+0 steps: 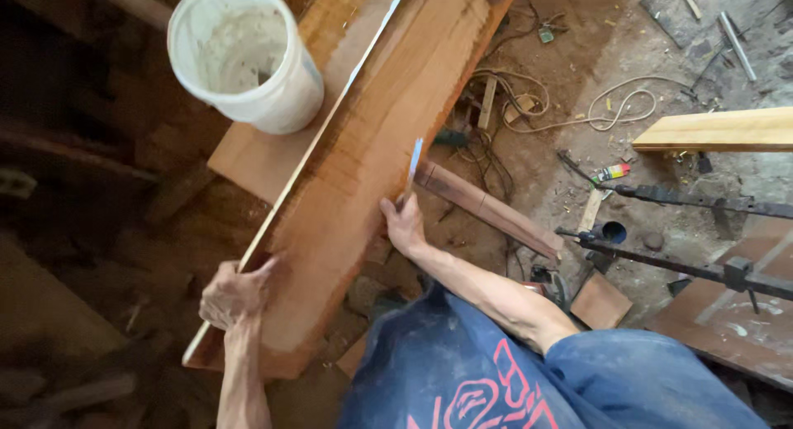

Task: The person applies a white paste-like substance from a bucket onto a long wooden plank using a putty knife. They repeatedly dip the tool into the bucket and spread the substance along the length of the plank in a workshop setting.

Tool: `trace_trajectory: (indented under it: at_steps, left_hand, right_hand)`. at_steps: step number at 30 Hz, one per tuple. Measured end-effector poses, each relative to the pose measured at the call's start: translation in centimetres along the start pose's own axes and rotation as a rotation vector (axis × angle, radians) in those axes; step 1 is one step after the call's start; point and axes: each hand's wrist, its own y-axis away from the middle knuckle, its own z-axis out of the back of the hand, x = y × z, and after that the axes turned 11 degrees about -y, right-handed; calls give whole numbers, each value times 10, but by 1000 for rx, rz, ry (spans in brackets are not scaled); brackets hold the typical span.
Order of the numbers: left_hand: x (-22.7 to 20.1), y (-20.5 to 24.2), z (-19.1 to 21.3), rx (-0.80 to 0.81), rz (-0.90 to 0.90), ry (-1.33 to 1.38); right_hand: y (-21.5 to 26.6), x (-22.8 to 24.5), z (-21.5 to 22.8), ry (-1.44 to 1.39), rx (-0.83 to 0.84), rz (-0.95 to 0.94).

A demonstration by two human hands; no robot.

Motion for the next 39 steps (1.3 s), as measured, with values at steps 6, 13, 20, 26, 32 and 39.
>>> trace_trajectory:
  at_steps: [6, 13, 20, 26, 32, 39]
  left_hand:
    - [-8, 49, 17, -490, -80, -48]
    - [-25, 68, 24, -618, -73, 33]
    - [-38, 77, 33, -495, -75, 21]
    - [-75, 67, 33, -457, -155, 30]
    - [-83, 83, 56, -494, -108, 78]
    - [-80, 78, 54, -464, -61, -11]
  right_hand:
    - [-5, 12, -19, -322, 110, -65]
    - [15, 64, 26, -65, -86, 96]
    - [-22, 221, 97, 119, 450, 830]
    - [-128, 332, 41, 688, 688, 1141]
    - [-183, 380, -88, 1282, 884, 1319]
    - [-195, 351, -186, 1315, 1263, 1296]
